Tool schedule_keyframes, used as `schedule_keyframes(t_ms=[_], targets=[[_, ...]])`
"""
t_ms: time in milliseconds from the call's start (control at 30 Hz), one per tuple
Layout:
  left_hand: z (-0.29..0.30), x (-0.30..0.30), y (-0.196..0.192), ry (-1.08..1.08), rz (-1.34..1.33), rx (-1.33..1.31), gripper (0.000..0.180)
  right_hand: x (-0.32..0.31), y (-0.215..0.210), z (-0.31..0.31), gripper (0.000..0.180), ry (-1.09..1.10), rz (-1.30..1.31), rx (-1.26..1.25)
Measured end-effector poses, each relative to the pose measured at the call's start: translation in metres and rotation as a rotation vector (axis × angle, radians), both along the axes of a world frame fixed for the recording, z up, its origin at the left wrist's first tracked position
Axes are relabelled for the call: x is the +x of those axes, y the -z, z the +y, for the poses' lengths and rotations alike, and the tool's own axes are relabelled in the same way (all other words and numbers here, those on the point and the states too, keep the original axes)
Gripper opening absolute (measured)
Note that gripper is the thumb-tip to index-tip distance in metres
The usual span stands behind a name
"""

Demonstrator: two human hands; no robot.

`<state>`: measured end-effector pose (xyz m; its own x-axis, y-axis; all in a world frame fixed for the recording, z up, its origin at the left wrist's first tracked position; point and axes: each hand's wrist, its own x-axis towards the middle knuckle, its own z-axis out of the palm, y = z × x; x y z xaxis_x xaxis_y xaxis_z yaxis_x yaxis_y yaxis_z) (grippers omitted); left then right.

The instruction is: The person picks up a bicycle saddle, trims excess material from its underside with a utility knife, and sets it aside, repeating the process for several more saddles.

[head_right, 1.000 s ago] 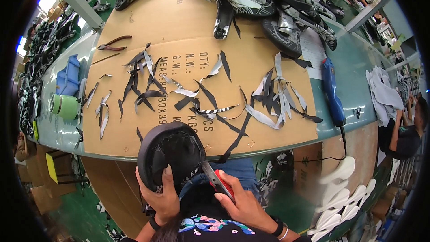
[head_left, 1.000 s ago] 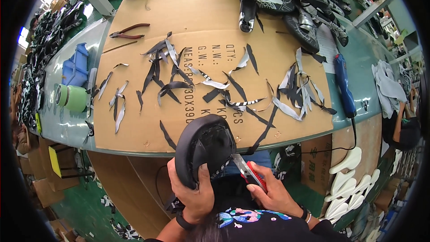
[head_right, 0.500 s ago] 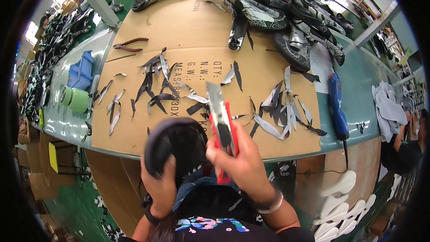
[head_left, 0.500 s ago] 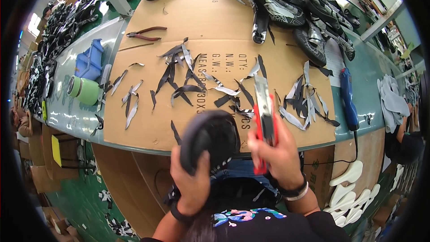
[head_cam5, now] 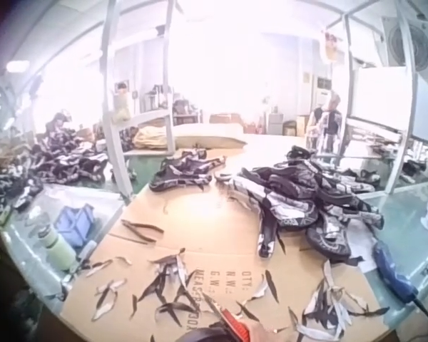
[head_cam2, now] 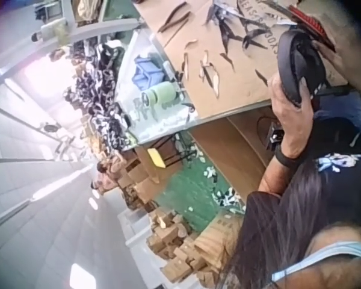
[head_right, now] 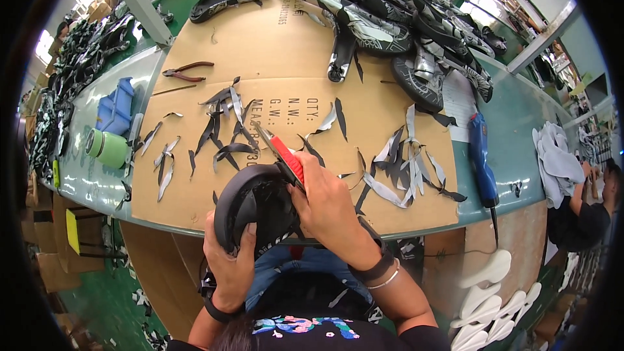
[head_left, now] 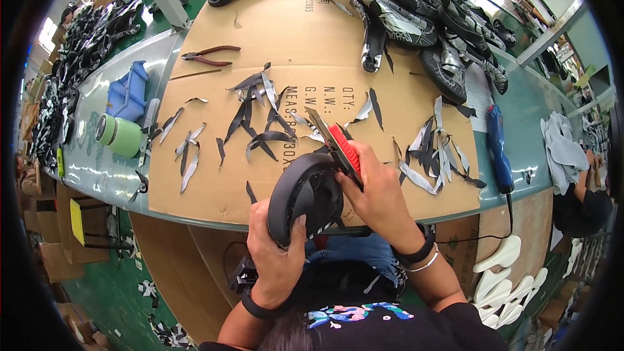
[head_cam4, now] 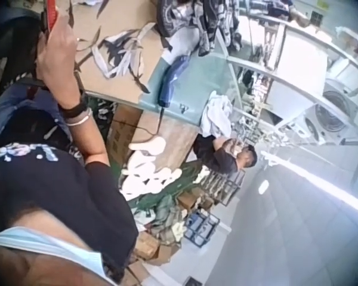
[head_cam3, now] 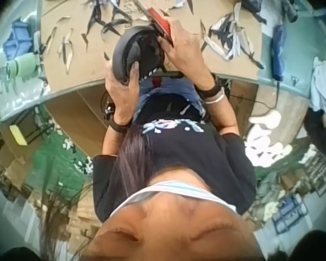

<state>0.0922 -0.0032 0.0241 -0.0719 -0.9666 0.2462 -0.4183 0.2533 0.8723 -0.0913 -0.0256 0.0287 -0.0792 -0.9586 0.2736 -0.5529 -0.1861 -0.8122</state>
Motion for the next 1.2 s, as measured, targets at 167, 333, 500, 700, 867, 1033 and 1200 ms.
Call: schedule_keyframes(t_ms=[167, 333, 500, 700, 867, 1033, 1200], targets=[[0.001, 0.000, 0.003, -0.098, 0.256, 0.191, 0.035, -0.008, 0.012, -0.007, 0.044, 0.250, 0.350, -0.207], [-0.013, 0.017, -0.011, -0.295, 0.817, 0.350, 0.034, -0.148, -0.027, 0.026, 0.034, 0.926, 0.231, 0.050], [-0.027, 0.001, 0.005, -0.060, 1.243, 0.746, 0.035, -0.121, -0.004, 0.047, 0.033, 0.481, 0.025, 0.116], [-0.039, -0.005, 0.001, 0.019, 1.054, 0.861, 0.041, -0.051, -0.021, 0.065, 0.037, 0.220, 0.011, 0.417], [-0.041, -0.016, 0.001, -0.079, 1.033, 0.808, 0.039, -0.035, -0.018, 0.028, 0.045, 0.097, 0.132, 0.438], [-0.038, -0.030, -0.011, 0.042, 0.922, 0.707, 0.047, -0.002, -0.011, 0.029, 0.040, -0.148, -0.432, 0.407], [-0.173, -0.026, -0.047, 0.306, 0.749, 0.782, 0.038, -0.041, 0.008, 0.033, 0.035, 0.399, -0.736, 0.210]])
